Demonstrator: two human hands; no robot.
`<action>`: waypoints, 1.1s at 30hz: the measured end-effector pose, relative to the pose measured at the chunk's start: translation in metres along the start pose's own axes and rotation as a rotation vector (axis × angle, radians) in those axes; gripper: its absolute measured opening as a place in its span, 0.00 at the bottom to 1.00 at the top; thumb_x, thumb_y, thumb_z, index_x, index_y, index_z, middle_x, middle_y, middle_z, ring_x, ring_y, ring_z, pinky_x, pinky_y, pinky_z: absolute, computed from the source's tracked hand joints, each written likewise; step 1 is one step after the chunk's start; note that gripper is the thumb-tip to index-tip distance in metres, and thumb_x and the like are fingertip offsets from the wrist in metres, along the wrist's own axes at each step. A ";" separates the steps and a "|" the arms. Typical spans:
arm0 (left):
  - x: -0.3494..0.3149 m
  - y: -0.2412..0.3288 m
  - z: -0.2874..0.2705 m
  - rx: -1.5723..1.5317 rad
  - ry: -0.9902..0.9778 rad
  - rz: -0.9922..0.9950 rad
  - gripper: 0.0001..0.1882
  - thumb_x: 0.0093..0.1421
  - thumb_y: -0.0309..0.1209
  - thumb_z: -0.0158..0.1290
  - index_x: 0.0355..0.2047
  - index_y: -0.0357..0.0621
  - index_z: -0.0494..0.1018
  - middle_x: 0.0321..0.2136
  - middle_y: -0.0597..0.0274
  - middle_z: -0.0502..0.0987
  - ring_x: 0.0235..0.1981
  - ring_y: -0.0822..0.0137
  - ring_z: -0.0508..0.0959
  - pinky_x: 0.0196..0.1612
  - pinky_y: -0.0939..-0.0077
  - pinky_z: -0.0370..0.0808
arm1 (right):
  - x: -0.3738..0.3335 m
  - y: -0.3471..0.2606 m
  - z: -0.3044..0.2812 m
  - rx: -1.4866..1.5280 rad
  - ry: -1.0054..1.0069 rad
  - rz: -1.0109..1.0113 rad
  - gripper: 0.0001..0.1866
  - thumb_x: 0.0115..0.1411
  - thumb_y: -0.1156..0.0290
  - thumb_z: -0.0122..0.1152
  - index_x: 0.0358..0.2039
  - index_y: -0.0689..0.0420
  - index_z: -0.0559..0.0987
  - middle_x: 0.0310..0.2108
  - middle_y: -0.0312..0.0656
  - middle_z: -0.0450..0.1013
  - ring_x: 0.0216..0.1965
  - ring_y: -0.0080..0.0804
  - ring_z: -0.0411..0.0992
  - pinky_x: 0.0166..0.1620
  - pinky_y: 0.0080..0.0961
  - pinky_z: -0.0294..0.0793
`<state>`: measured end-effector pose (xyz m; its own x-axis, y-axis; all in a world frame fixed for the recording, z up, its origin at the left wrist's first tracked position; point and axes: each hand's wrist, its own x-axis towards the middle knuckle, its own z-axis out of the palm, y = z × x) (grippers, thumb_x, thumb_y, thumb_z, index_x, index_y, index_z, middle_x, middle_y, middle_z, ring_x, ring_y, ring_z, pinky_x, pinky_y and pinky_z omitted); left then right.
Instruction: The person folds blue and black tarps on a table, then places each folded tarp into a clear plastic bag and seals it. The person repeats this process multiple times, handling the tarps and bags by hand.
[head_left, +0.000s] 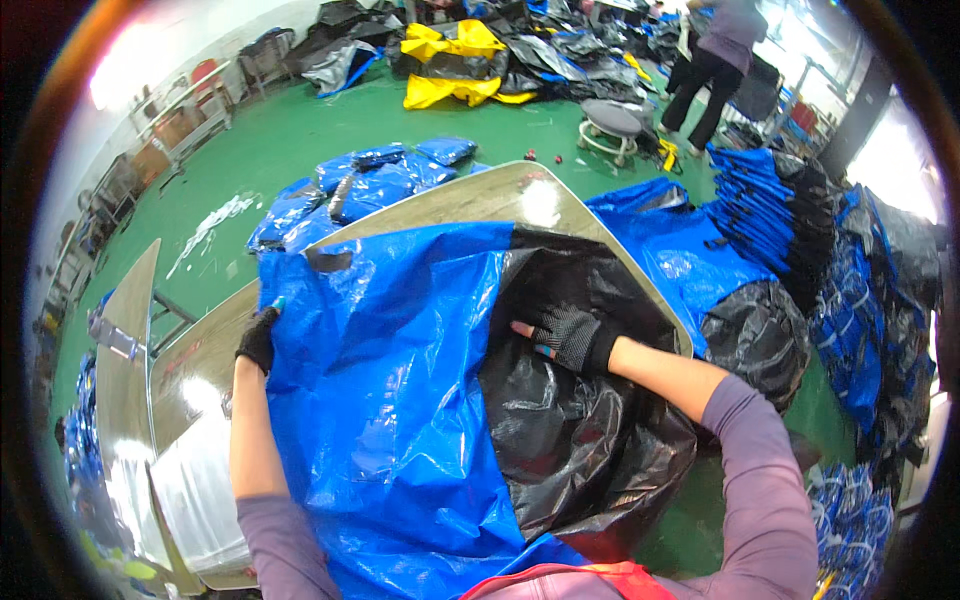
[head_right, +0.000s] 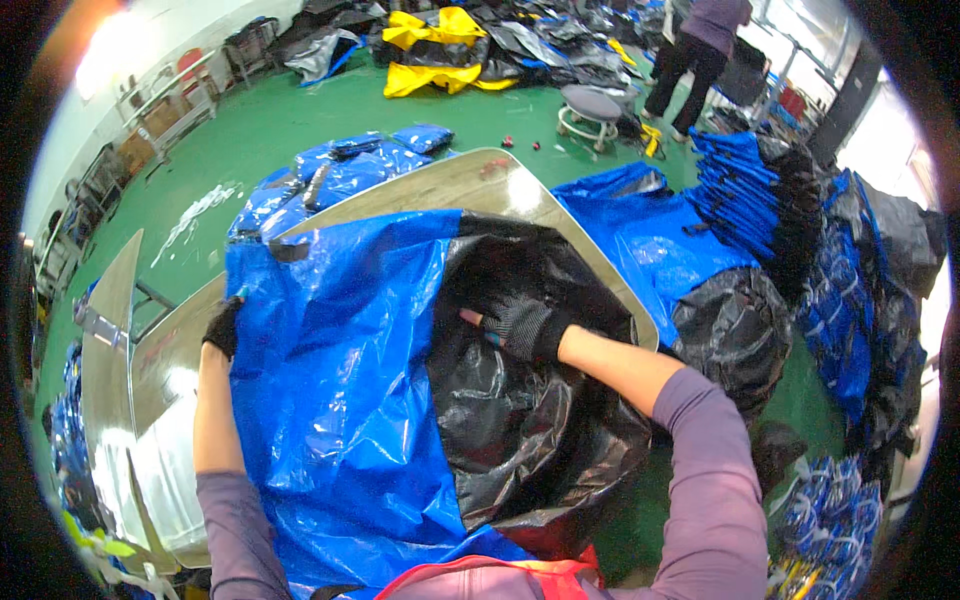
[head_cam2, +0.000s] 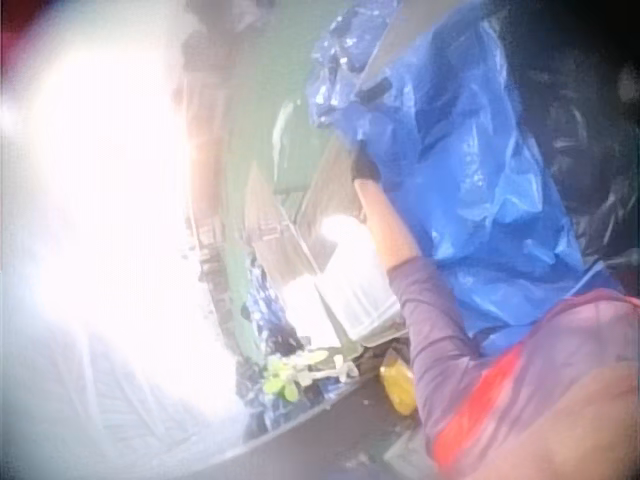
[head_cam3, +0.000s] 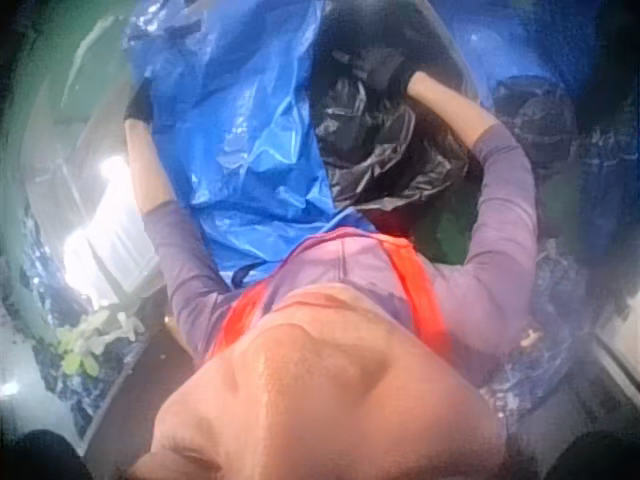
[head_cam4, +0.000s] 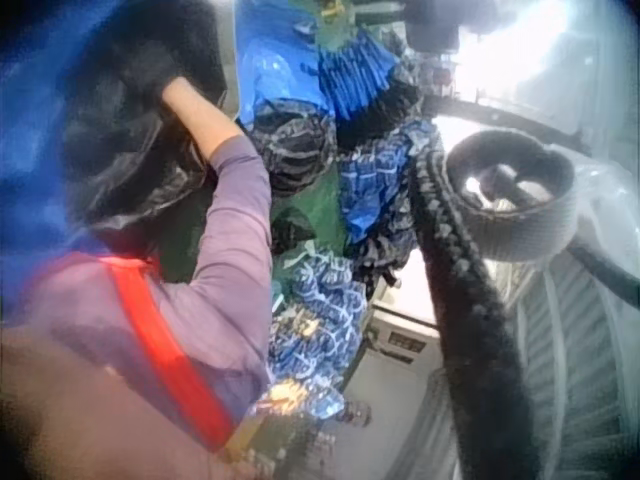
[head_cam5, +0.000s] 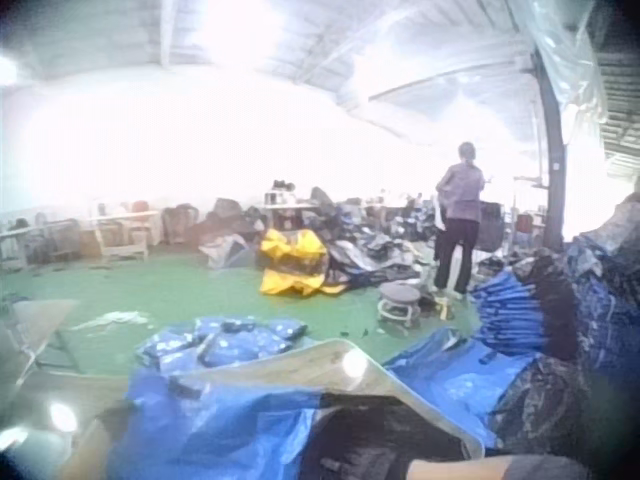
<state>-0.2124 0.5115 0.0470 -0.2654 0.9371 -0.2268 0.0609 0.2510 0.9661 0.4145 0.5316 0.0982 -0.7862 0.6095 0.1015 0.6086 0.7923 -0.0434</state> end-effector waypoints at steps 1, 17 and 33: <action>-0.020 0.010 -0.007 0.249 0.153 0.348 0.25 0.59 0.46 0.55 0.49 0.41 0.74 0.48 0.57 0.76 0.49 0.62 0.72 0.56 0.65 0.66 | 0.002 0.005 -0.009 0.109 -0.098 0.149 0.23 0.65 0.56 0.45 0.58 0.50 0.69 0.52 0.54 0.69 0.53 0.52 0.68 0.58 0.40 0.64; -0.166 0.050 0.285 1.218 -0.148 0.937 0.40 0.50 0.57 0.54 0.62 0.58 0.63 0.65 0.47 0.56 0.66 0.44 0.52 0.64 0.35 0.42 | 0.139 0.032 -0.107 -0.254 0.310 0.285 0.11 0.52 0.58 0.58 0.31 0.49 0.82 0.27 0.49 0.76 0.33 0.44 0.76 0.40 0.44 0.74; -0.401 0.119 0.311 0.897 -0.620 0.593 0.61 0.33 0.67 0.62 0.60 0.39 0.59 0.58 0.33 0.61 0.60 0.32 0.59 0.62 0.39 0.52 | 0.006 -0.018 0.019 0.053 -0.364 0.259 0.48 0.57 0.27 0.30 0.70 0.46 0.45 0.71 0.48 0.37 0.71 0.51 0.34 0.66 0.59 0.29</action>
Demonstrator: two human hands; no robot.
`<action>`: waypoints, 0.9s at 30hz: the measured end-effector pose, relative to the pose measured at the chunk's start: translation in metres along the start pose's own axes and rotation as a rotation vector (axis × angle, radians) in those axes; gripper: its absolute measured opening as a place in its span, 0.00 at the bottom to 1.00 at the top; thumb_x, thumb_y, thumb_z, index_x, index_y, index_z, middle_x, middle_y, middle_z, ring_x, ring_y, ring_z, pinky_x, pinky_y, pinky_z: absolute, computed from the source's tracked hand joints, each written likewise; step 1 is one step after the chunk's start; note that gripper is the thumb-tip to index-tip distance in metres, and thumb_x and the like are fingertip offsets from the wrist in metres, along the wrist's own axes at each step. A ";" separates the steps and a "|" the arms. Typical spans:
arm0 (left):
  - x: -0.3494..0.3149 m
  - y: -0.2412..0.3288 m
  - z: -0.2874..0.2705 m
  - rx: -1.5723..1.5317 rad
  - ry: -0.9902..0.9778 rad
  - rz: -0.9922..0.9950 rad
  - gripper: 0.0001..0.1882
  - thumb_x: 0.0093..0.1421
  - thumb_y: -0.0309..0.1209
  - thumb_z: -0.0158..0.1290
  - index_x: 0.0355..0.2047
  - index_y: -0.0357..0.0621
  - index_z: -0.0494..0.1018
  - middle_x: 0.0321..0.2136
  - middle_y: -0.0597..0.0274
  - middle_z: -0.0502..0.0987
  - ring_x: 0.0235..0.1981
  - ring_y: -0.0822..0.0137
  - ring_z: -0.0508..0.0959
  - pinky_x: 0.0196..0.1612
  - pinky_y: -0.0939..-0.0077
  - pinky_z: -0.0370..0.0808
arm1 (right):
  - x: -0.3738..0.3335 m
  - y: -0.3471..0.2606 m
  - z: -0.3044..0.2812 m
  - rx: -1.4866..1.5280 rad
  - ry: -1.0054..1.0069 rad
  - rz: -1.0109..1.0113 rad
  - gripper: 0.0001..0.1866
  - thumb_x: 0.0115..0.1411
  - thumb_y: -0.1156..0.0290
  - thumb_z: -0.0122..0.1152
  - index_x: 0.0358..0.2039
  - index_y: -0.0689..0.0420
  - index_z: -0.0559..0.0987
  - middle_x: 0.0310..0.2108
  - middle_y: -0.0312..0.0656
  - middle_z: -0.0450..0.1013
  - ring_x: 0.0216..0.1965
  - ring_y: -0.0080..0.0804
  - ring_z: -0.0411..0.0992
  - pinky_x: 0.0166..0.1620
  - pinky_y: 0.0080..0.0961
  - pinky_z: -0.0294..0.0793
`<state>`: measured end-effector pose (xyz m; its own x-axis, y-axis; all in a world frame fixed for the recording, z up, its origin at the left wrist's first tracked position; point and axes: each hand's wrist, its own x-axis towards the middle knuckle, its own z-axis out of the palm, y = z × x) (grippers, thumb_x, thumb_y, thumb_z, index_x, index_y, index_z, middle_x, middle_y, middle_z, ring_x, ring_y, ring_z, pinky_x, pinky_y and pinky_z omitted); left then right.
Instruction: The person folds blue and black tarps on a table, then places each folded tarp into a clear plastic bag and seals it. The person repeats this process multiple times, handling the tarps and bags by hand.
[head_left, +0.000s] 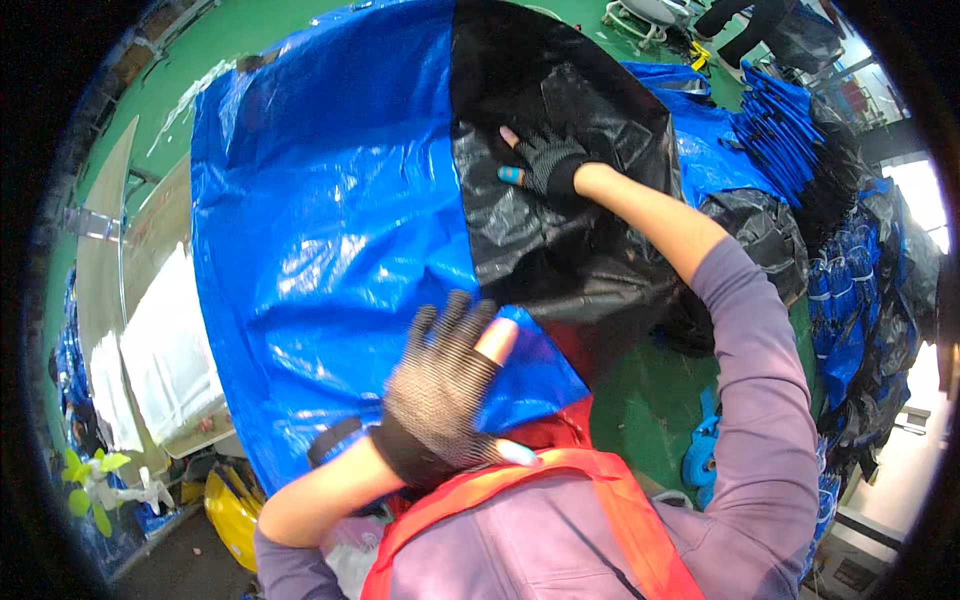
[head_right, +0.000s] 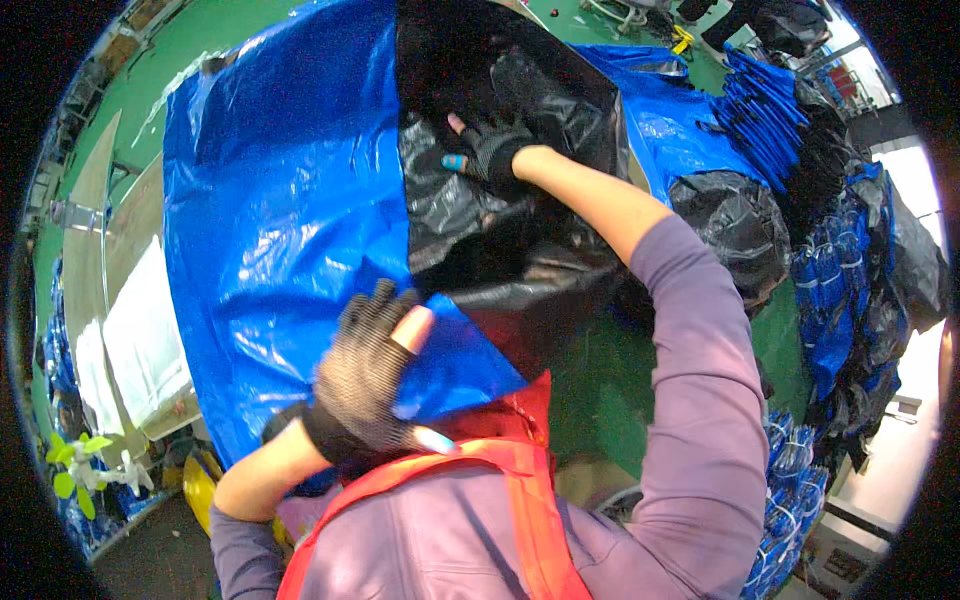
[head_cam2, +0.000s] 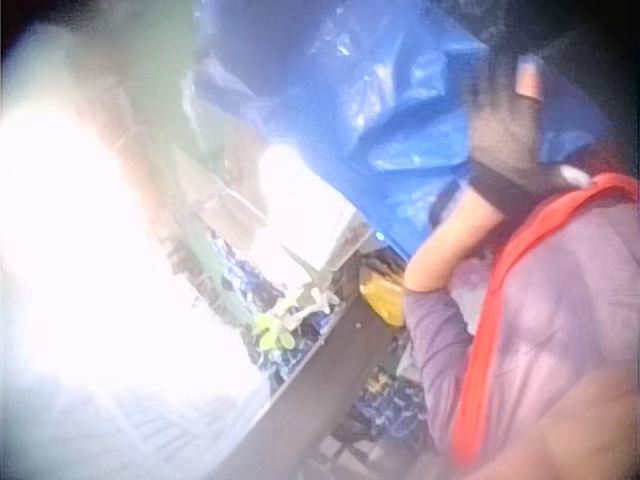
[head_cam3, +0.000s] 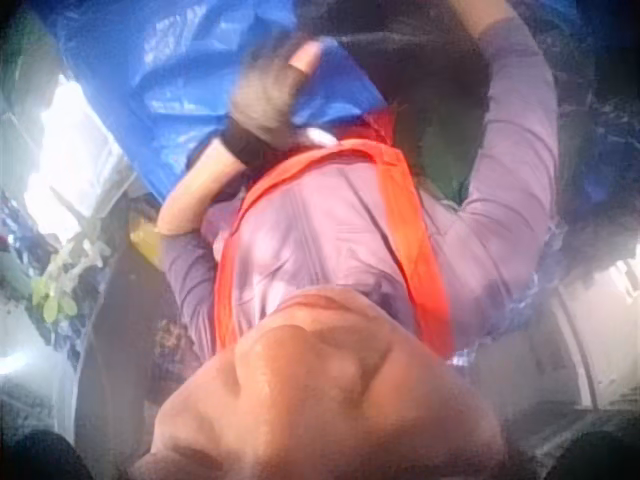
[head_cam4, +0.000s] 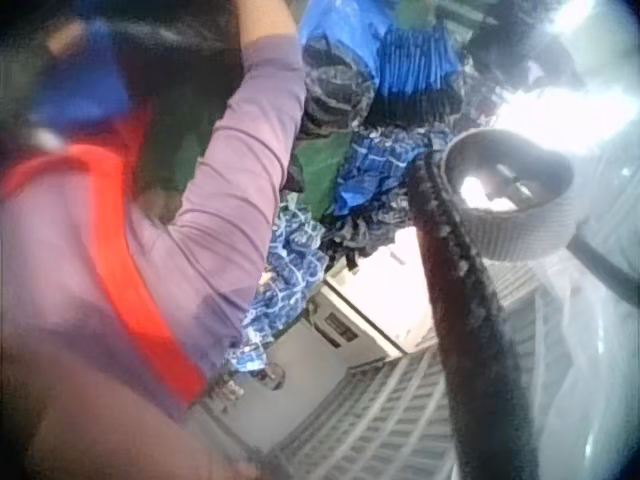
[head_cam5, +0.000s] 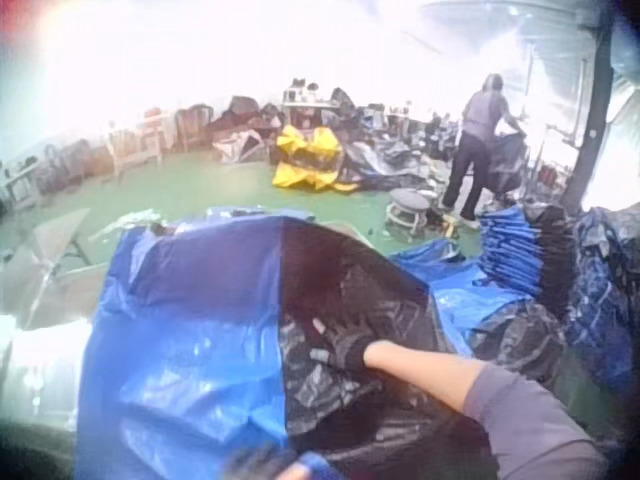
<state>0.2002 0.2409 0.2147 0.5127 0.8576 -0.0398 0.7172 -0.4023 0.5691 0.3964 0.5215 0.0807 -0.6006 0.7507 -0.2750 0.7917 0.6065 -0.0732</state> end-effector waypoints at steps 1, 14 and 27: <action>-0.005 0.014 0.019 0.110 -0.059 0.026 0.63 0.32 0.68 0.61 0.62 0.38 0.58 0.60 0.32 0.57 0.61 0.31 0.58 0.61 0.34 0.51 | 0.003 -0.002 -0.002 -0.052 0.001 0.010 0.49 0.57 0.26 0.30 0.70 0.45 0.44 0.71 0.46 0.35 0.71 0.50 0.34 0.66 0.61 0.28; 0.020 0.017 0.109 0.413 0.319 0.109 0.18 0.52 0.35 0.54 0.40 0.36 0.75 0.58 0.37 0.63 0.62 0.39 0.59 0.61 0.34 0.52 | 0.005 -0.004 -0.013 -0.006 -0.069 0.025 0.53 0.55 0.25 0.35 0.70 0.49 0.41 0.70 0.54 0.39 0.70 0.51 0.39 0.69 0.41 0.41; -0.120 -0.015 0.060 -0.263 0.765 -0.136 0.25 0.57 0.38 0.57 0.52 0.39 0.67 0.46 0.47 0.74 0.45 0.51 0.77 0.48 0.61 0.73 | 0.022 -0.004 -0.001 -0.172 0.030 0.065 0.50 0.55 0.25 0.33 0.70 0.41 0.42 0.71 0.48 0.35 0.71 0.49 0.31 0.68 0.51 0.26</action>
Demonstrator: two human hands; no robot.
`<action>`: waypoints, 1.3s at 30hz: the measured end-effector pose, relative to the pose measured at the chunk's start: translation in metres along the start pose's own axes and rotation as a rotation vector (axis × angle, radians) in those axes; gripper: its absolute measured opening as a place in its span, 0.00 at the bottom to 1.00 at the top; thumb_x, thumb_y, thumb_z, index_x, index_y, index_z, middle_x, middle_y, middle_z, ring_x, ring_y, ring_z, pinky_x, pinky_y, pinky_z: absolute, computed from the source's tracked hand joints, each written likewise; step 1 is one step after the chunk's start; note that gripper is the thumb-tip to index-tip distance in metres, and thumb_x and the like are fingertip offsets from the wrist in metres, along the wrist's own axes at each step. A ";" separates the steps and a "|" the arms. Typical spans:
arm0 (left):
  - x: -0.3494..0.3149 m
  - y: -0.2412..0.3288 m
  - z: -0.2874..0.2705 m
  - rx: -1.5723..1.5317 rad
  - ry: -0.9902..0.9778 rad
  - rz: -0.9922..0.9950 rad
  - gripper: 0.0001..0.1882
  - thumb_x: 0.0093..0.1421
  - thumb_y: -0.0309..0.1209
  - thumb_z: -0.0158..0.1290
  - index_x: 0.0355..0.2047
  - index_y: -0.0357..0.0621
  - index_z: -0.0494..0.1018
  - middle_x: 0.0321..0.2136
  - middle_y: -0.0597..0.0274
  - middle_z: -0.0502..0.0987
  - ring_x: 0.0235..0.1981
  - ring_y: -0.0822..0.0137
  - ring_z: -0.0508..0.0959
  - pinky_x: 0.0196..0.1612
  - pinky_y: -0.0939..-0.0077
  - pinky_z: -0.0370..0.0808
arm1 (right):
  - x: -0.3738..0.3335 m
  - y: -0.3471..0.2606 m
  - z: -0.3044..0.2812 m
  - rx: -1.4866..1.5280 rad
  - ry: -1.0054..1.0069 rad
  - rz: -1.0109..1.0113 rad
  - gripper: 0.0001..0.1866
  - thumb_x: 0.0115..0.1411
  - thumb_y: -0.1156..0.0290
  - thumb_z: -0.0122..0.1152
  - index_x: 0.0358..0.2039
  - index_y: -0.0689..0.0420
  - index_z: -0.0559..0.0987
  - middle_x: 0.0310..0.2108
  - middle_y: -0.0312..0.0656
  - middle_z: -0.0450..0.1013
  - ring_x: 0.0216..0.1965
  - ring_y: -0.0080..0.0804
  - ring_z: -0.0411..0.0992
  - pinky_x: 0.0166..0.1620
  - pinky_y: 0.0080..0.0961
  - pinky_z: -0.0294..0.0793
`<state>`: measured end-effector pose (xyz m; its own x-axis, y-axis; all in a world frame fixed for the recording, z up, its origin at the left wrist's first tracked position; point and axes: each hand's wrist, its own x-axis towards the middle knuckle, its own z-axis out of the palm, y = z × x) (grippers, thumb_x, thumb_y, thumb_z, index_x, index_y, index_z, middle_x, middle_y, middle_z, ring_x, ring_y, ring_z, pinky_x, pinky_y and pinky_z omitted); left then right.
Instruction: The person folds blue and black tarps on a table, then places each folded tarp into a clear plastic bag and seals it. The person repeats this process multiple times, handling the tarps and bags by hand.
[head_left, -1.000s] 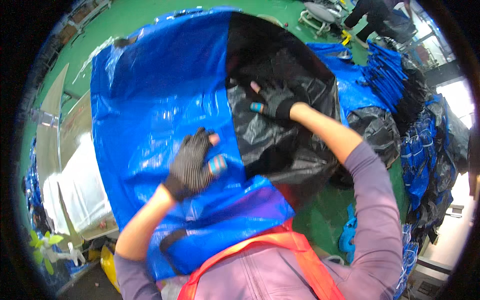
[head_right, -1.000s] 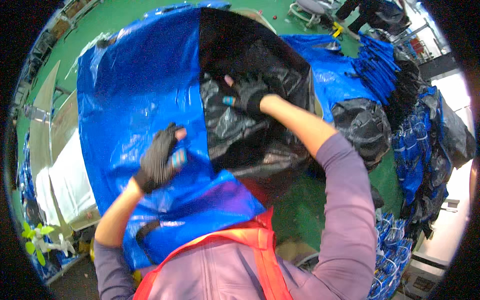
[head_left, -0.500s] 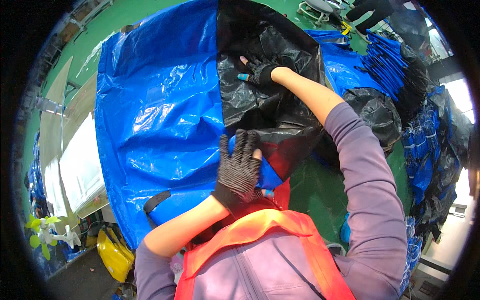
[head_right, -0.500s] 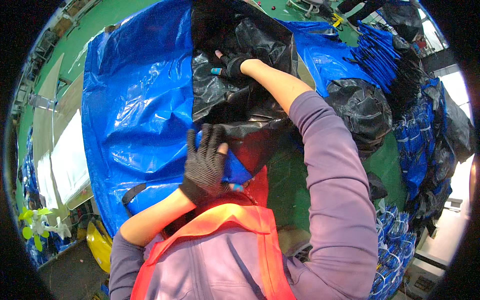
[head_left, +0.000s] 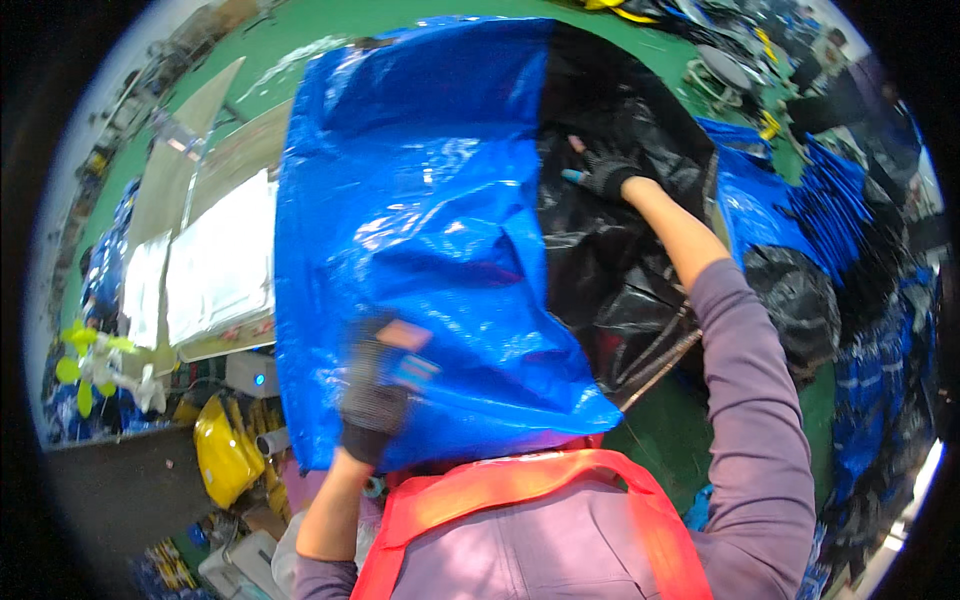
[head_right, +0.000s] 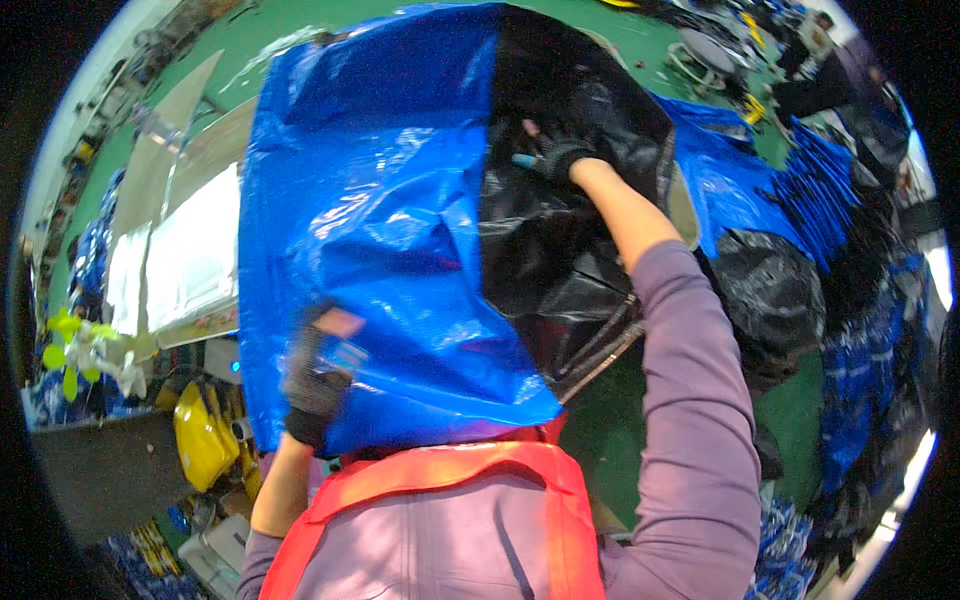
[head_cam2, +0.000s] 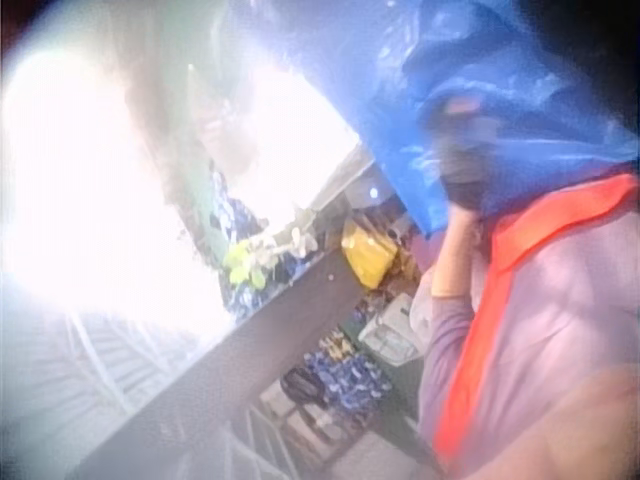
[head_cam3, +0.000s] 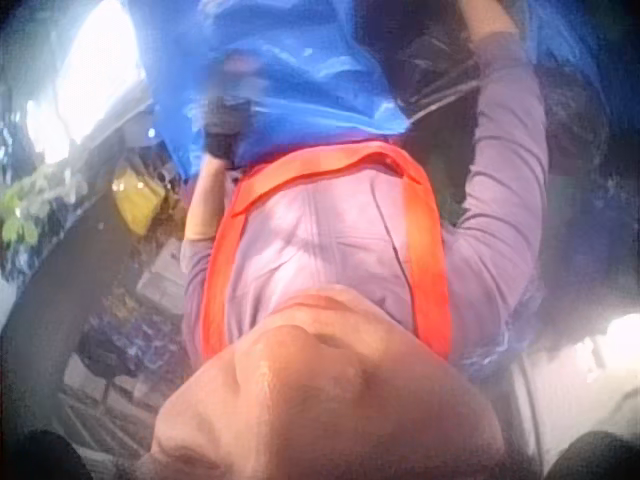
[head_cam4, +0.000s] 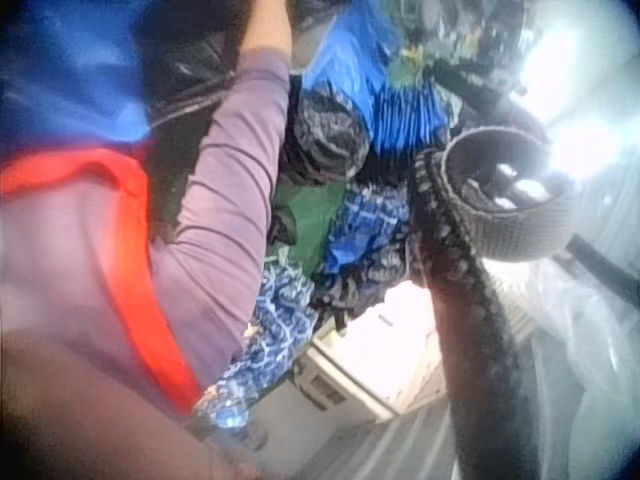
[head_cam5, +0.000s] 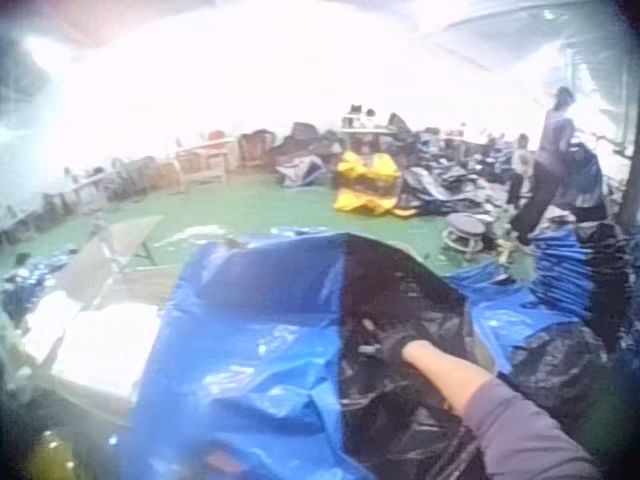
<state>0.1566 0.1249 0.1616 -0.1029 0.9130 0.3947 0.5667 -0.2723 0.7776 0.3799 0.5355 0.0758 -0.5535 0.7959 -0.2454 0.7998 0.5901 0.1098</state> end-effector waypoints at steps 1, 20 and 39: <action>-0.015 -0.019 -0.027 0.394 0.267 -0.234 0.32 0.57 0.42 0.58 0.56 0.37 0.63 0.47 0.44 0.73 0.47 0.48 0.75 0.51 0.58 0.72 | 0.000 0.000 -0.001 0.081 0.007 -0.043 0.49 0.55 0.25 0.33 0.70 0.40 0.43 0.71 0.48 0.35 0.71 0.49 0.31 0.68 0.51 0.27; 0.050 -0.017 0.079 0.314 -0.488 0.485 0.30 0.52 0.51 0.56 0.51 0.45 0.71 0.53 0.45 0.69 0.54 0.45 0.68 0.60 0.52 0.61 | -0.005 -0.001 -0.026 0.124 -0.020 -0.086 0.44 0.57 0.29 0.35 0.68 0.40 0.53 0.67 0.53 0.49 0.68 0.54 0.46 0.65 0.61 0.35; 0.225 -0.274 -0.147 0.089 0.267 -0.641 0.37 0.54 0.56 0.53 0.48 0.31 0.68 0.41 0.40 0.75 0.41 0.49 0.75 0.44 0.58 0.72 | 0.045 0.035 0.007 0.130 0.401 0.013 0.37 0.62 0.45 0.45 0.66 0.52 0.56 0.62 0.58 0.57 0.65 0.57 0.52 0.67 0.51 0.42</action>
<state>-0.1418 0.3608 0.1091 -0.6303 0.7763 -0.0128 0.3911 0.3317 0.8585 0.3847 0.5907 0.0625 -0.5692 0.8080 0.1525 0.8157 0.5781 -0.0184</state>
